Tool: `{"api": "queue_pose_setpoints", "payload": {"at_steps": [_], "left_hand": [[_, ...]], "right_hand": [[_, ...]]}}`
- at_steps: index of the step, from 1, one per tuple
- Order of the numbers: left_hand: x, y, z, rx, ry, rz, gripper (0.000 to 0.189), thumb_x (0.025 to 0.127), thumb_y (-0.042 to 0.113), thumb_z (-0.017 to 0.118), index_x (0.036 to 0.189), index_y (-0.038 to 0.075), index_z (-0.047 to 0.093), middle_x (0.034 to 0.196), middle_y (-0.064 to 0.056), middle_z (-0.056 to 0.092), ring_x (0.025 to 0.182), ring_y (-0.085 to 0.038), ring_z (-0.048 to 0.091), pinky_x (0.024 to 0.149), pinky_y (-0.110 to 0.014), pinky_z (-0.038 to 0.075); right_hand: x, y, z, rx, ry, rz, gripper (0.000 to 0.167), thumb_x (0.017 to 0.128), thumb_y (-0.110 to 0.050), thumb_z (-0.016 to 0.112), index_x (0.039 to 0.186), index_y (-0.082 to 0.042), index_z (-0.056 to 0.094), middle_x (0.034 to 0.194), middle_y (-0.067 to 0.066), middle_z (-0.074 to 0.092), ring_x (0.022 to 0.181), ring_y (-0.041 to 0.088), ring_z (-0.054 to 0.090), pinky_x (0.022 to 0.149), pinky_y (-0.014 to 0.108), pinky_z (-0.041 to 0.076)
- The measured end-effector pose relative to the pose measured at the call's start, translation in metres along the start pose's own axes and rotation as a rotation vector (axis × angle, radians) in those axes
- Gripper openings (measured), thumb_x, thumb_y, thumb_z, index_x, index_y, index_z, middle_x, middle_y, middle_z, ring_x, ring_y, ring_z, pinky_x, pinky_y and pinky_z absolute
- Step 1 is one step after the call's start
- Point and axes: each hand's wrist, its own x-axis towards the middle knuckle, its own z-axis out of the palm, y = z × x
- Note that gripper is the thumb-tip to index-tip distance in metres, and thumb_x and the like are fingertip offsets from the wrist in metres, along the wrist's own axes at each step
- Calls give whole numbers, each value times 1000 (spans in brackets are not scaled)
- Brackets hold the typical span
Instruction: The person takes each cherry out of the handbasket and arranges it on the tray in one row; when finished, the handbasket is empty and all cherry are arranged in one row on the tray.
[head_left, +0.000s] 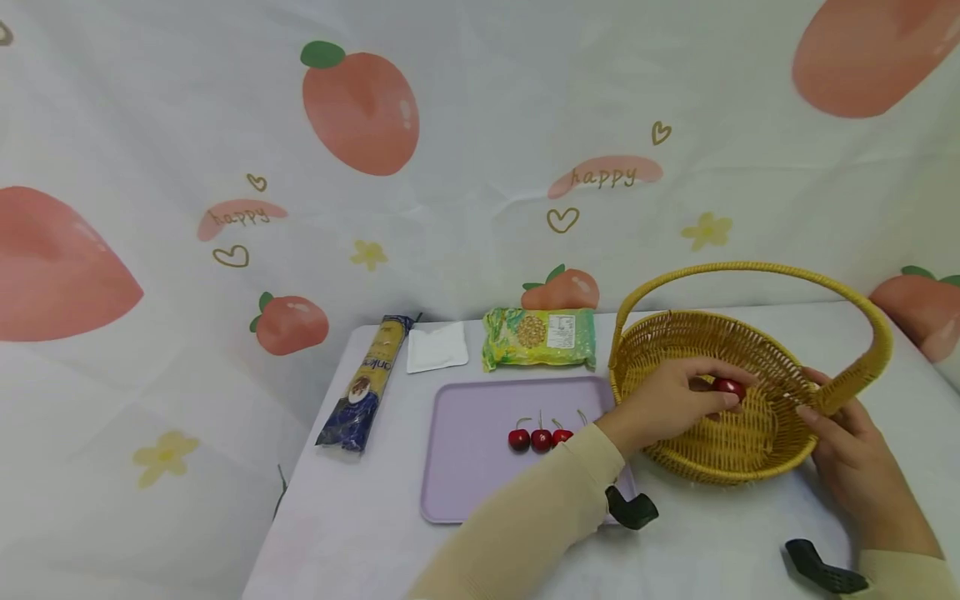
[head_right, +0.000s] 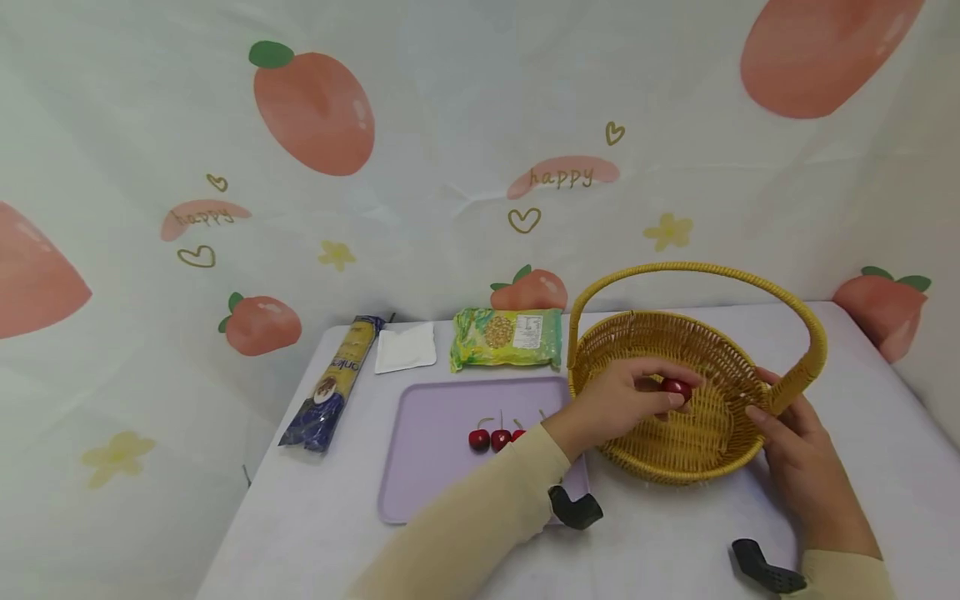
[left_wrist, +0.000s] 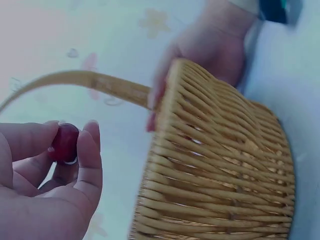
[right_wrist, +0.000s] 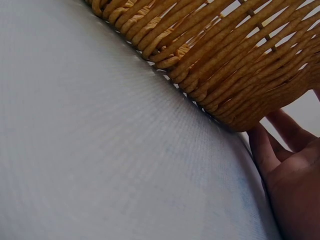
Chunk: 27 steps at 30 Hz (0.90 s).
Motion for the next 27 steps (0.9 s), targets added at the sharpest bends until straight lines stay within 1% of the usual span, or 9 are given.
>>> {"api": "queue_pose_setpoints", "payload": {"at_steps": [3, 6, 9, 12, 15, 17, 18, 22, 27], "left_hand": [[-11, 5, -4, -83, -9, 43, 29, 106, -1, 70, 134, 6, 76, 117, 16, 70, 95, 0, 70, 86, -25, 59], [-23, 6, -7, -139, -24, 79, 31, 106, -4, 68, 136, 3, 74, 121, 14, 71, 96, -1, 71, 87, -27, 60], [-34, 3, -11, -164, -39, 115, 32, 105, -6, 68, 137, 0, 72, 122, 12, 71, 96, -1, 71, 89, -28, 60], [-46, -1, -17, -150, -49, 142, 34, 105, -5, 68, 139, 0, 71, 125, 10, 71, 97, -1, 69, 90, -28, 59], [-57, -6, -25, -104, -43, 153, 37, 105, -2, 70, 142, 3, 70, 128, 12, 69, 101, -1, 67, 91, -27, 59], [-64, -9, -30, -102, -34, 152, 38, 105, -2, 70, 143, 4, 70, 130, 11, 69, 103, 0, 67, 91, -26, 58], [-67, -11, -32, -117, -29, 150, 39, 105, -2, 70, 143, 5, 70, 129, 12, 69, 104, -1, 67, 91, -26, 58], [-77, -20, -39, -189, 1, 142, 38, 104, -4, 69, 142, 2, 70, 130, 4, 72, 106, -2, 69, 89, -24, 57], [-94, -30, -48, -228, 28, 132, 39, 104, -6, 69, 143, -3, 67, 136, -1, 71, 111, -5, 69, 90, -23, 56]], "right_hand": [[1, -1, -1, 11, 7, 8, 59, 114, 5, 41, 170, -15, 38, 159, -5, 43, 135, 1, 49, 100, 13, 41], [1, -2, -2, -3, 11, 20, 59, 114, 4, 42, 169, -17, 39, 157, -6, 44, 133, 0, 51, 97, 12, 43], [0, -2, -2, -19, 10, 24, 59, 114, 4, 42, 169, -18, 39, 156, -6, 45, 132, -1, 52, 95, 11, 44], [-2, -2, -2, -26, 5, 25, 60, 115, 3, 42, 170, -19, 37, 158, -6, 42, 133, -2, 50, 96, 12, 42], [-2, -1, -2, -24, -2, 22, 60, 115, 3, 41, 171, -18, 36, 160, -5, 41, 135, -2, 49, 97, 12, 42], [-2, -1, -2, -17, -2, 16, 60, 115, 4, 41, 171, -17, 37, 160, -5, 41, 135, -1, 49, 98, 11, 42], [-2, -1, -2, -12, 0, 11, 60, 115, 5, 41, 170, -17, 37, 159, -5, 41, 134, -1, 49, 98, 11, 43], [-2, -2, -3, 10, 0, 4, 60, 114, 6, 41, 170, -16, 38, 158, -5, 44, 133, 0, 51, 98, 11, 43], [-2, -3, -2, 16, -9, 18, 60, 115, 5, 40, 171, -16, 37, 160, -6, 41, 135, -1, 49, 99, 13, 41]]}}
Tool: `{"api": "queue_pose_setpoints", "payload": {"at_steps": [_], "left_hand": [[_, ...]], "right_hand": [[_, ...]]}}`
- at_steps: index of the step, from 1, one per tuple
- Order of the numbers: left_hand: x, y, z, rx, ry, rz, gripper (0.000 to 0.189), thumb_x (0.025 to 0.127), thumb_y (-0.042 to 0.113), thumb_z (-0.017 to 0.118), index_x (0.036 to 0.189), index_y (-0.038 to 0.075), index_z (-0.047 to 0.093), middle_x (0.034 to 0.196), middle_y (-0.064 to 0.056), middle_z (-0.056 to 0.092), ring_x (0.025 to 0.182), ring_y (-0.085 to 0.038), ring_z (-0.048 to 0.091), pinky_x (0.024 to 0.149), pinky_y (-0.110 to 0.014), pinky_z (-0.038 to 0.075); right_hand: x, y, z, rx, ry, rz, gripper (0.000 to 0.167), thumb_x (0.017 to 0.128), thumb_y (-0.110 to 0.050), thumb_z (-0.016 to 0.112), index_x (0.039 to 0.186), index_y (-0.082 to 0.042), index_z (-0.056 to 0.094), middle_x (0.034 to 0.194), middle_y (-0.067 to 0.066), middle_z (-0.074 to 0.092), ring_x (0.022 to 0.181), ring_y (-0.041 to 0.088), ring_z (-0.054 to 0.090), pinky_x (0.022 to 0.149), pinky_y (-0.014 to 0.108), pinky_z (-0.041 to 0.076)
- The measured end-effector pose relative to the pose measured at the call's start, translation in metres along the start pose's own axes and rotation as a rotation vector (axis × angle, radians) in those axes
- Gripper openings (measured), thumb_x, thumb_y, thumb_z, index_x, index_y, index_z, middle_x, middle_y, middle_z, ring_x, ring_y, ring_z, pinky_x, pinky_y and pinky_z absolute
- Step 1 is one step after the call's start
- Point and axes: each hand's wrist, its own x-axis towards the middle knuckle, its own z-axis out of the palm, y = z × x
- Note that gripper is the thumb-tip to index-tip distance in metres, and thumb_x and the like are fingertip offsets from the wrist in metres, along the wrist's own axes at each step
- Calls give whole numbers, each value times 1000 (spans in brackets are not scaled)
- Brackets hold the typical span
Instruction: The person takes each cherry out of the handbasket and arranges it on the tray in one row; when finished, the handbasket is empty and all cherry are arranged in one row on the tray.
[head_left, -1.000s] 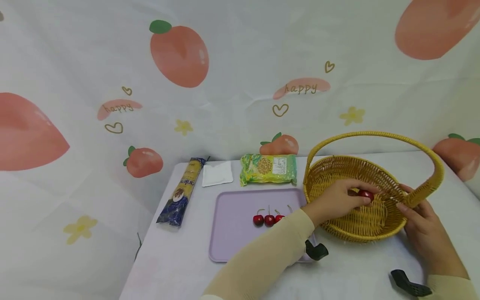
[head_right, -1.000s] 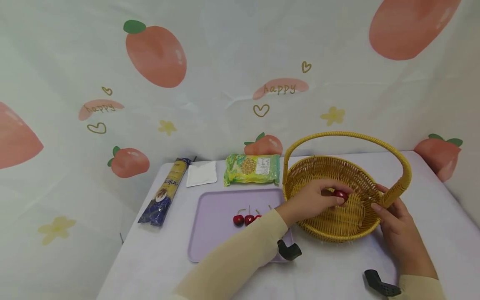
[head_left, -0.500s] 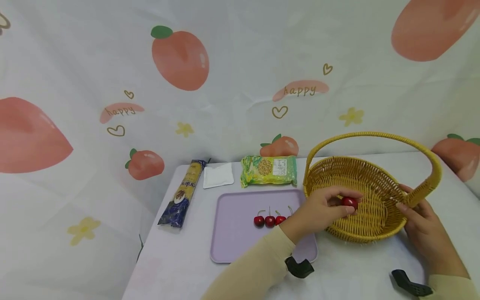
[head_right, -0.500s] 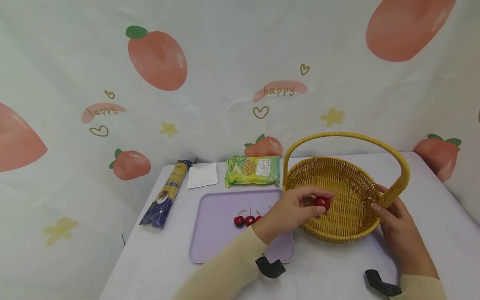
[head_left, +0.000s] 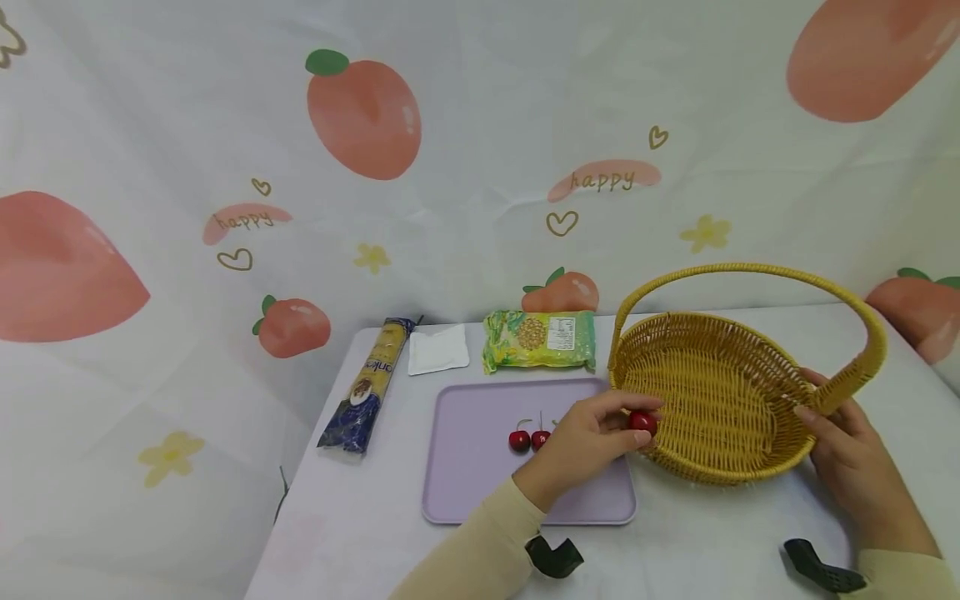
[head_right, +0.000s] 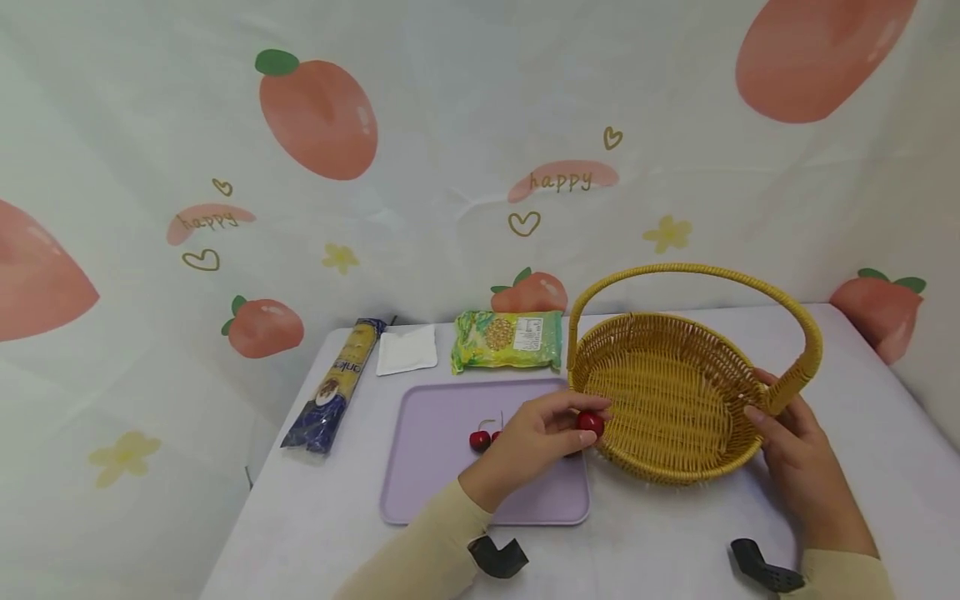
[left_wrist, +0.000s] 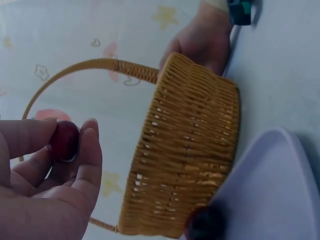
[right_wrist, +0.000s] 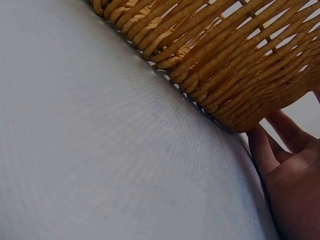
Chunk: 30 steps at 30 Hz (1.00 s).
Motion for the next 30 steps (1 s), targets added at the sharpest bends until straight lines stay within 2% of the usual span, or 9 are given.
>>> {"api": "queue_pose_setpoints", "payload": {"at_steps": [5, 12, 17, 22, 24, 30], "left_hand": [[-22, -3, -18, 17, 35, 9, 40, 104, -4, 69, 144, -1, 68, 139, -6, 70, 109, -11, 71, 90, -26, 57], [-53, -3, -57, 104, 121, 33, 41, 102, -4, 71, 143, -1, 69, 134, -18, 70, 107, -20, 71, 91, -29, 58], [-76, -5, -85, 109, 214, -3, 40, 102, -6, 70, 142, -4, 68, 136, -26, 67, 105, -21, 73, 93, -34, 60], [-99, -7, -110, 75, 287, -62, 41, 104, -6, 68, 144, -13, 61, 141, -37, 59, 108, -22, 74, 97, -37, 59], [-108, -9, -119, 76, 313, -88, 42, 105, -5, 68, 145, -13, 60, 141, -36, 59, 110, -26, 74, 98, -38, 58], [-124, -18, -140, 176, 397, -123, 41, 104, -1, 72, 143, -9, 64, 139, -27, 66, 117, -31, 72, 100, -32, 56]], "right_hand": [[0, 1, 1, -10, 9, -7, 59, 115, 5, 40, 170, -16, 37, 160, -5, 40, 135, -1, 49, 99, 12, 42], [0, 2, 2, -12, 24, -1, 59, 115, 5, 42, 170, -17, 39, 157, -5, 41, 133, -1, 50, 97, 11, 44], [-1, 2, 2, -22, 33, 8, 60, 115, 4, 43, 170, -18, 38, 157, -5, 42, 132, -1, 50, 97, 11, 44], [0, 2, 3, -28, 22, 2, 60, 115, 4, 42, 170, -17, 37, 157, -5, 42, 133, -1, 50, 97, 11, 43], [0, 2, 3, -23, 15, -7, 60, 114, 5, 41, 170, -16, 38, 156, -5, 42, 133, 0, 50, 97, 12, 44], [0, 1, 2, -20, 15, -21, 59, 114, 6, 42, 169, -15, 40, 155, -4, 45, 132, 0, 52, 98, 12, 45]]}}
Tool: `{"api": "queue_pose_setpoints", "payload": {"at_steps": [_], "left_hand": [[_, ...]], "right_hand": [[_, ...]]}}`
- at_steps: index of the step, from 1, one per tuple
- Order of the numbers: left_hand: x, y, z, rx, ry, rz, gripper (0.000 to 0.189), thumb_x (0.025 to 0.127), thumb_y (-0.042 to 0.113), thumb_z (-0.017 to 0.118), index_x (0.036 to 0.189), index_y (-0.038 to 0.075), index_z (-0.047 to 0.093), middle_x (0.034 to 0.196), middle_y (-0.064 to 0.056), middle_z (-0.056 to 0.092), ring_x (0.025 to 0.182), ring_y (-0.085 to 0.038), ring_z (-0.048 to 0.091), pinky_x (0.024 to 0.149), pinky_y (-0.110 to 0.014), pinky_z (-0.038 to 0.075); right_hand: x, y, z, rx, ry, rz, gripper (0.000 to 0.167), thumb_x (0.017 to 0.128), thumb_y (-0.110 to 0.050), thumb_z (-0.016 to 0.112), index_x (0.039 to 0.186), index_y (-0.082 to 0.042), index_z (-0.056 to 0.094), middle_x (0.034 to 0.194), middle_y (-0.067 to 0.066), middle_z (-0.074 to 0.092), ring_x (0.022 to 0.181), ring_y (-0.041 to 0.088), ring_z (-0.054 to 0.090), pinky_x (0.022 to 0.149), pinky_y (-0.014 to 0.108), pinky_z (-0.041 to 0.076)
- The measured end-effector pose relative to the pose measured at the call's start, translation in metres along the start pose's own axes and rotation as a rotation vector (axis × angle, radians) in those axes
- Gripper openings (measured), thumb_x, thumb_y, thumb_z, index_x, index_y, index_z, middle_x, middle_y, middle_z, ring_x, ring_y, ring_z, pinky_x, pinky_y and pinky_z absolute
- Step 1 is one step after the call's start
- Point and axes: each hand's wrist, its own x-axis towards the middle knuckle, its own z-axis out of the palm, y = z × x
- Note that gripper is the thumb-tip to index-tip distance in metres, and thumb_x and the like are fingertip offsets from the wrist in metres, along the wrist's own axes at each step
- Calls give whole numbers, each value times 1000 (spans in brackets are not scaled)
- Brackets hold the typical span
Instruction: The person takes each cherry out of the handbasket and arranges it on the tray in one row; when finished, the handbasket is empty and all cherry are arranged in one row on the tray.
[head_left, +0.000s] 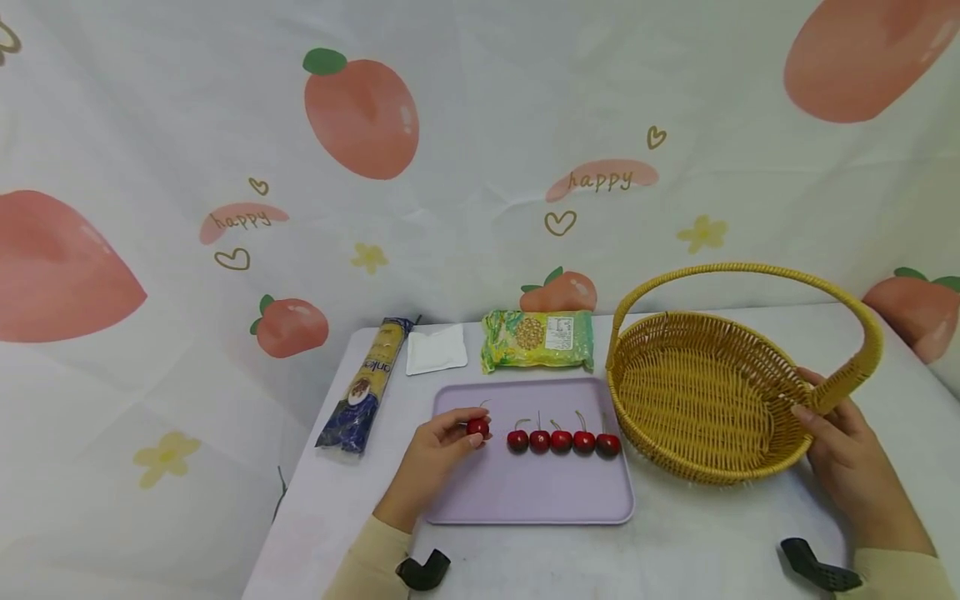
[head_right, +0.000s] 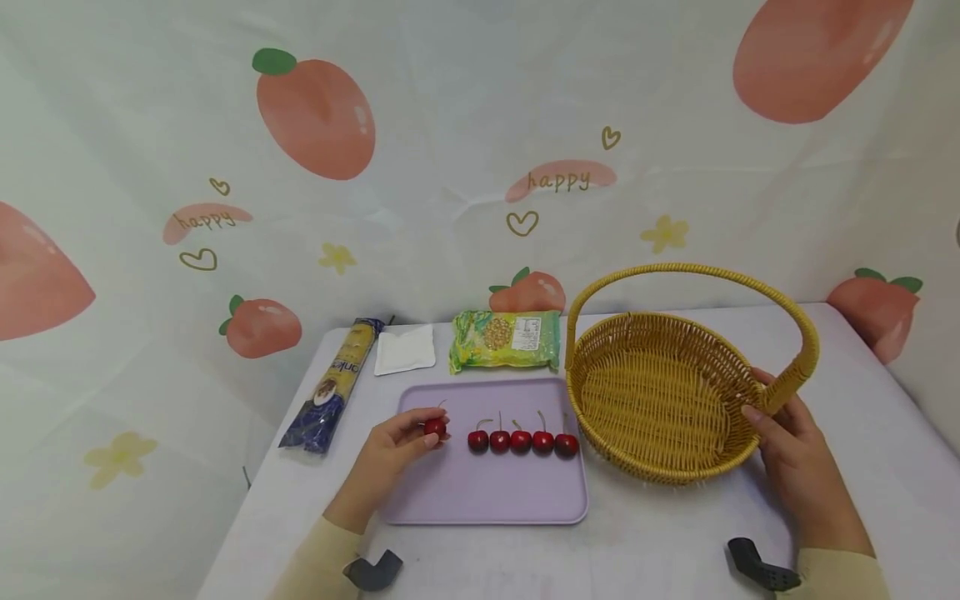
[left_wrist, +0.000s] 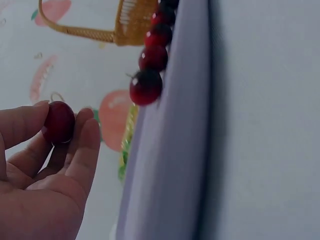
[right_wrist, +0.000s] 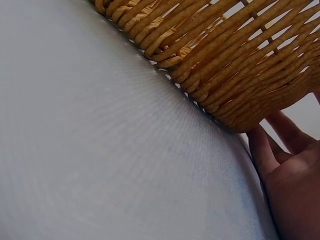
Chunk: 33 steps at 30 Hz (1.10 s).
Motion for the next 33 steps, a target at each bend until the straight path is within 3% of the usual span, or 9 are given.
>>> {"api": "queue_pose_setpoints", "payload": {"at_steps": [6, 9, 18, 33], "left_hand": [[1, -12, -5, -15, 28, -45, 40, 104, 1, 72, 143, -9, 64, 139, -29, 65, 121, -32, 71, 101, -29, 54], [2, -16, -2, 45, 34, -53, 39, 104, 5, 74, 142, -5, 67, 137, -23, 68, 119, -29, 71, 99, -26, 54], [10, -24, 2, 273, 22, -13, 30, 102, 5, 77, 132, 5, 75, 121, -8, 74, 108, -25, 68, 89, -28, 55], [15, -30, 11, 406, 9, 37, 28, 98, 7, 83, 125, 8, 79, 117, -3, 73, 107, -23, 64, 89, -31, 54]], "right_hand": [[0, 0, 0, 14, 14, 4, 59, 114, 7, 42, 169, -16, 41, 155, -5, 45, 131, 0, 53, 98, 12, 46], [0, -1, 0, 19, 16, 7, 59, 114, 7, 42, 169, -16, 41, 155, -5, 45, 131, 0, 53, 98, 12, 46], [0, -1, 1, 1, 9, 17, 59, 114, 5, 42, 170, -17, 39, 155, -5, 44, 132, -1, 52, 97, 11, 44], [0, -1, 0, 17, 12, 28, 60, 115, 4, 42, 170, -18, 38, 157, -5, 43, 133, -1, 51, 96, 11, 44]]}}
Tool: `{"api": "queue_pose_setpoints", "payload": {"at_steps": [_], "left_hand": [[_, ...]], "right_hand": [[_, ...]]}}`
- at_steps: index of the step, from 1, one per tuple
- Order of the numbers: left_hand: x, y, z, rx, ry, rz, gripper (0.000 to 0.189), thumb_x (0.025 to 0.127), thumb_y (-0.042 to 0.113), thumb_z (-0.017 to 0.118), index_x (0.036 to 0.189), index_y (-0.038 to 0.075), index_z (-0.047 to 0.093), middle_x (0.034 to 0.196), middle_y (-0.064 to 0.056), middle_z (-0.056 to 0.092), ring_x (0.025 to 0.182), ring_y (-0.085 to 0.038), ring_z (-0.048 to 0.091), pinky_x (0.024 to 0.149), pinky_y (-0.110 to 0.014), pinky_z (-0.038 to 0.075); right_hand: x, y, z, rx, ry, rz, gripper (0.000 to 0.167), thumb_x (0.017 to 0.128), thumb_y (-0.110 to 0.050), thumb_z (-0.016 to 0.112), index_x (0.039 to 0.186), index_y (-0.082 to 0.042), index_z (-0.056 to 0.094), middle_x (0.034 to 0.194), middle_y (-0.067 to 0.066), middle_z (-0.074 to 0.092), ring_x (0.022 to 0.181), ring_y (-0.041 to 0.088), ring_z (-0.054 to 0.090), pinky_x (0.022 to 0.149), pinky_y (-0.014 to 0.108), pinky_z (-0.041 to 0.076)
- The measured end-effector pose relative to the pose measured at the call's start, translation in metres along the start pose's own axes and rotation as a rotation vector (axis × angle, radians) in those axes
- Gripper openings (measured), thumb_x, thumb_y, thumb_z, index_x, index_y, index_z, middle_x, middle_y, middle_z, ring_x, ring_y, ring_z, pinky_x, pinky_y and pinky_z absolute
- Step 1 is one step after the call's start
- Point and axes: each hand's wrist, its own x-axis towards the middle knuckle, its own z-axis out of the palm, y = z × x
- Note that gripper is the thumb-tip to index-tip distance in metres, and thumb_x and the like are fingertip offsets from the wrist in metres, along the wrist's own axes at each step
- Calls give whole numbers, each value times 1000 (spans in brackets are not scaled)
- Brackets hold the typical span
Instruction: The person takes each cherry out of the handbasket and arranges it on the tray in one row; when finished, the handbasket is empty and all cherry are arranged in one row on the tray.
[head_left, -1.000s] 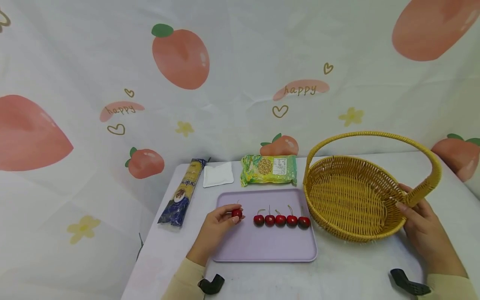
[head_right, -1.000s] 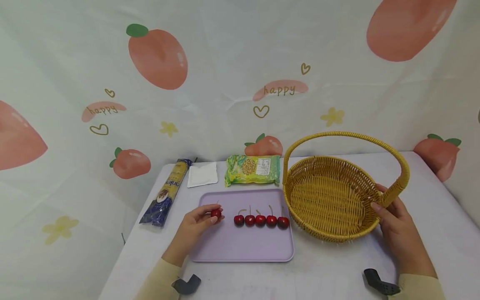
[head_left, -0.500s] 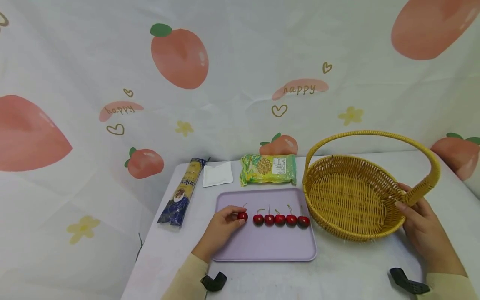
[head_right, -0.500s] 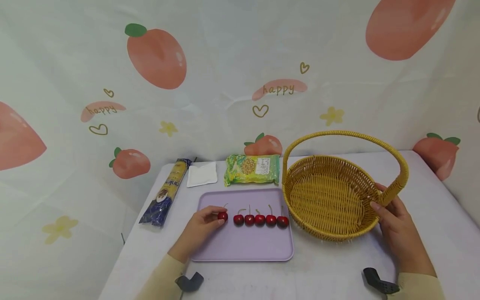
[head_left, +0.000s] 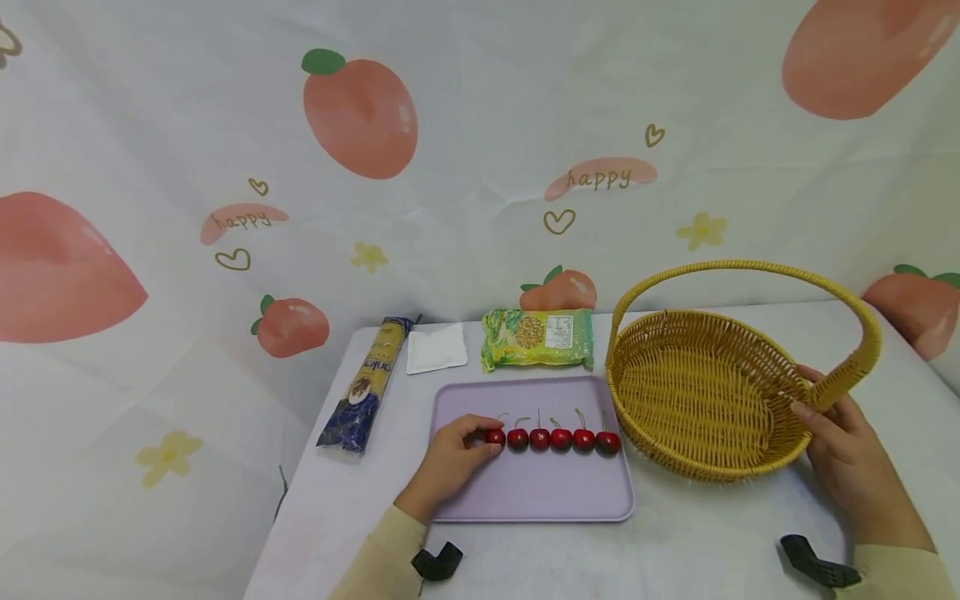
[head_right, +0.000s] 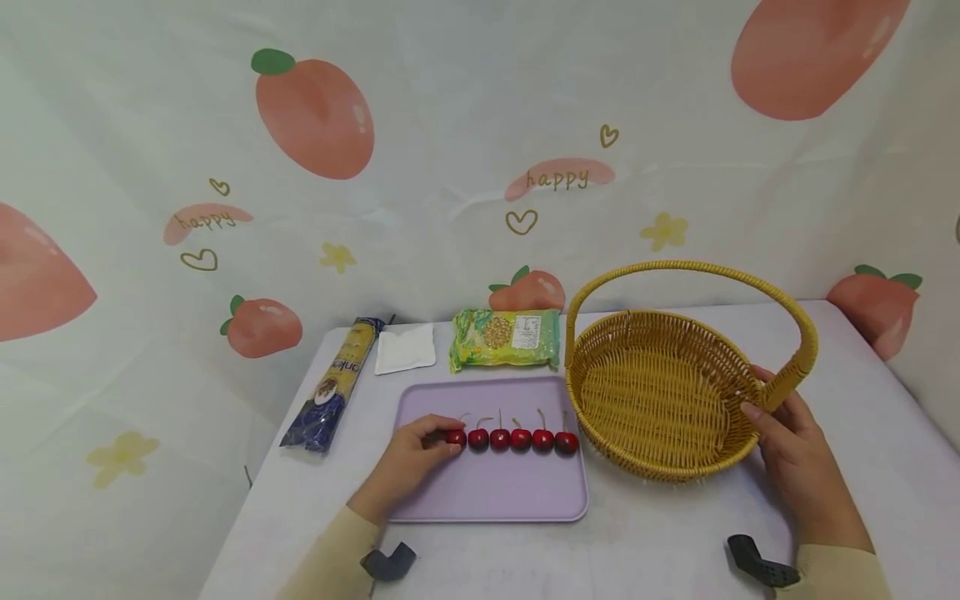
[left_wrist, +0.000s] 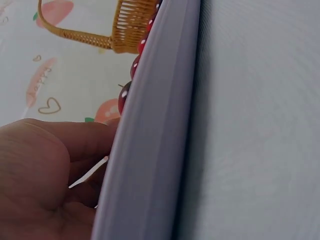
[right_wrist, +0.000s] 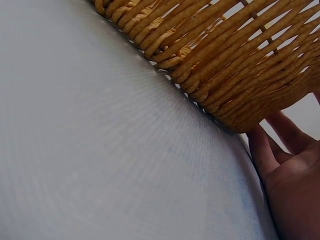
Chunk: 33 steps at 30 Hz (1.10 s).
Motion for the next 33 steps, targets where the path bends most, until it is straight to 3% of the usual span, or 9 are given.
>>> {"api": "queue_pose_setpoints", "payload": {"at_steps": [8, 23, 33], "left_hand": [[-1, 2, 5, 65, 17, 3, 29, 97, 9, 84, 126, 11, 80, 116, -1, 74, 101, -22, 63, 85, -31, 53], [-4, 7, 2, 37, 34, 2, 36, 93, 4, 87, 128, 6, 77, 116, -6, 72, 91, -20, 61, 73, -26, 50], [-3, 8, 1, 52, 34, 0, 32, 94, 3, 85, 125, 5, 77, 115, -5, 72, 97, -22, 64, 77, -27, 52]], "right_hand": [[-1, 1, 0, -4, -10, -16, 59, 114, 5, 42, 170, -15, 38, 157, -5, 43, 134, 0, 50, 98, 12, 42], [-1, 2, 0, 9, -36, -36, 58, 114, 6, 40, 169, -14, 38, 157, -4, 44, 134, 1, 51, 99, 12, 44], [0, -1, 1, 3, -23, -16, 59, 115, 5, 40, 170, -16, 38, 158, -4, 43, 134, 0, 51, 98, 11, 44]]}}
